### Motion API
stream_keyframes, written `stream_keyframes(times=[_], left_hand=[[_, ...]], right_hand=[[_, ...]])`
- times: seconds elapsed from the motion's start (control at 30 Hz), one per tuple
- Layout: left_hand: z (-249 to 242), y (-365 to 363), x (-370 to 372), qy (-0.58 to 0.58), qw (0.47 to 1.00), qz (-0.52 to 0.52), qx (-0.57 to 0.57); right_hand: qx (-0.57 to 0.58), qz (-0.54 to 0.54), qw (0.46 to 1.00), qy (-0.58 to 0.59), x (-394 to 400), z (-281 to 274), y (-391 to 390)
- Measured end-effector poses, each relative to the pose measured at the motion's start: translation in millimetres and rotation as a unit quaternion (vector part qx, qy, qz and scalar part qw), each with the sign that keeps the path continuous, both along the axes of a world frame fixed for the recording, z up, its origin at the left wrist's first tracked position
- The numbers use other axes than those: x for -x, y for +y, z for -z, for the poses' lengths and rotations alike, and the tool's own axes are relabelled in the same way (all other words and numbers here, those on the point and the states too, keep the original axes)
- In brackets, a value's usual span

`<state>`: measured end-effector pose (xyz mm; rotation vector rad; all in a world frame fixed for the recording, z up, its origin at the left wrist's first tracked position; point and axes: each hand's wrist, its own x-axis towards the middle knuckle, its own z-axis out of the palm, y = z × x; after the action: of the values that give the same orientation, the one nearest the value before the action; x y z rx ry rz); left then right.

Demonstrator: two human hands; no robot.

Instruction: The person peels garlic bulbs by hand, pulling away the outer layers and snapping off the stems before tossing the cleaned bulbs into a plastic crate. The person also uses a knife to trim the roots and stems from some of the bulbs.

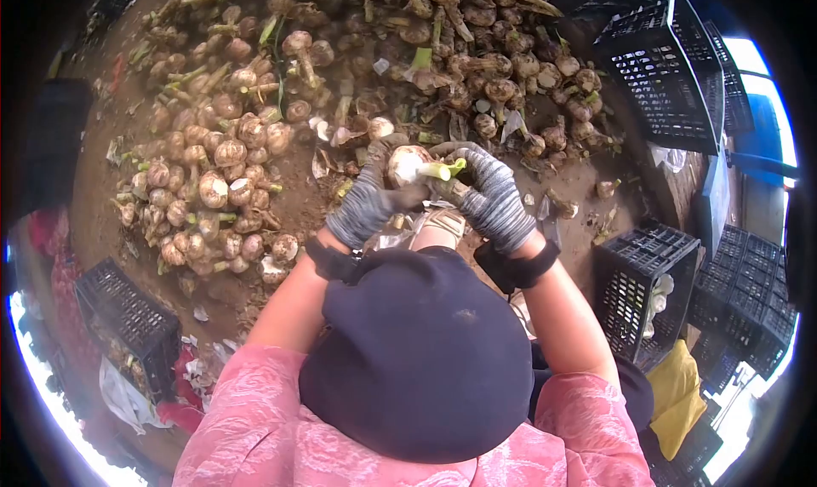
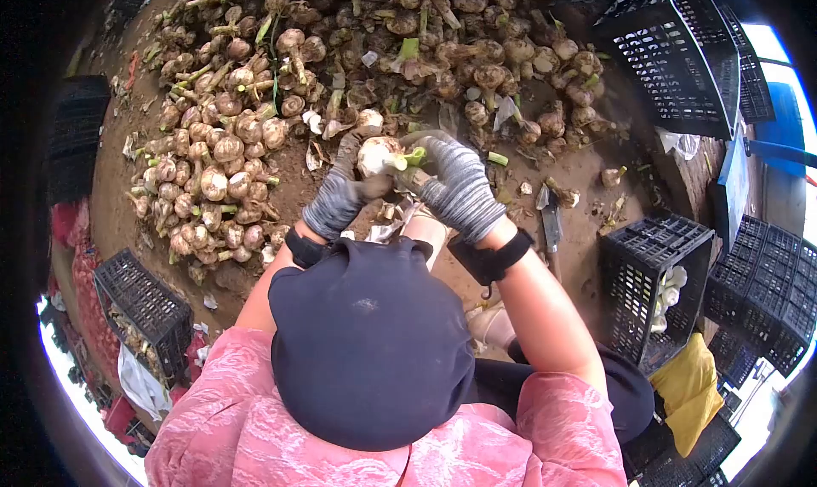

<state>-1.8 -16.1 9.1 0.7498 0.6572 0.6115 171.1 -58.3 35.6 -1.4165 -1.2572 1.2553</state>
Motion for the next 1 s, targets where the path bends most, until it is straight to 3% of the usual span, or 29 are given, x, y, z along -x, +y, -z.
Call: stream_keyframes(times=[0.03, 0.07, 0.1, 0.17, 0.23, 0.3, 0.33, 0.37, 0.43, 0.5, 0.57, 0.63, 0.73, 0.83, 0.87, 0.9, 0.97, 1.0], left_hand=[[3, -3, -1, 0.078, 0.988, -0.048, -0.126], [9, -5, 0, 0.06, 0.989, -0.075, -0.112], [24, -5, 2, 0.059, 0.989, -0.074, -0.112], [56, 7, 4, -0.012, 1.0, 0.018, 0.022], [67, 7, 12, -0.048, 0.993, 0.063, 0.089], [20, 10, 17, -0.112, 0.983, 0.061, 0.129], [31, 15, 12, -0.069, 0.994, 0.081, 0.031], [31, 12, 10, -0.069, 0.994, 0.081, 0.031], [27, 1, 7, 0.027, 0.99, -0.065, -0.118], [7, 0, 7, 0.042, 0.993, -0.059, -0.088], [14, 0, 9, 0.057, 0.997, 0.023, -0.037], [33, -3, 12, 0.012, 1.0, 0.025, 0.003], [24, -3, 15, -0.15, 0.974, 0.064, 0.156], [31, -1, 24, -0.094, 0.982, 0.066, 0.15], [12, 0, 19, -0.181, 0.972, 0.044, 0.143], [11, -2, 19, -0.181, 0.972, 0.044, 0.144], [12, -5, 20, 0.012, 0.997, 0.018, -0.069], [16, -2, 25, 0.003, 0.998, 0.051, -0.028]], right_hand=[[0.019, 0.019, 0.999, -0.029, 4, 1, -3], [0.063, 0.042, 0.995, 0.065, 8, -11, -4], [0.063, 0.044, 0.995, 0.065, 7, -10, -5], [0.122, 0.061, 0.963, 0.233, -1, -5, -6], [0.156, 0.037, 0.956, 0.245, -5, -5, -8], [0.185, 0.058, 0.953, 0.234, -3, -14, -10], [0.193, 0.072, 0.946, 0.252, -4, -10, -11], [0.193, 0.071, 0.946, 0.252, -3, -7, -13], [0.19, 0.071, 0.946, 0.254, -3, -3, -16], [0.202, 0.093, 0.936, 0.272, -6, 2, -16], [0.216, 0.112, 0.926, 0.289, -4, 4, -14], [0.195, 0.201, 0.894, 0.35, 3, 4, -12], [0.166, 0.232, 0.879, 0.383, -14, 18, -12], [0.163, 0.265, 0.868, 0.387, -17, 14, -10], [0.157, 0.272, 0.875, 0.368, -18, 14, -10], [0.151, 0.28, 0.882, 0.349, -21, 13, -11], [0.141, 0.341, 0.853, 0.368, -32, 23, -11], [0.147, 0.327, 0.87, 0.338, -34, 23, -14]])
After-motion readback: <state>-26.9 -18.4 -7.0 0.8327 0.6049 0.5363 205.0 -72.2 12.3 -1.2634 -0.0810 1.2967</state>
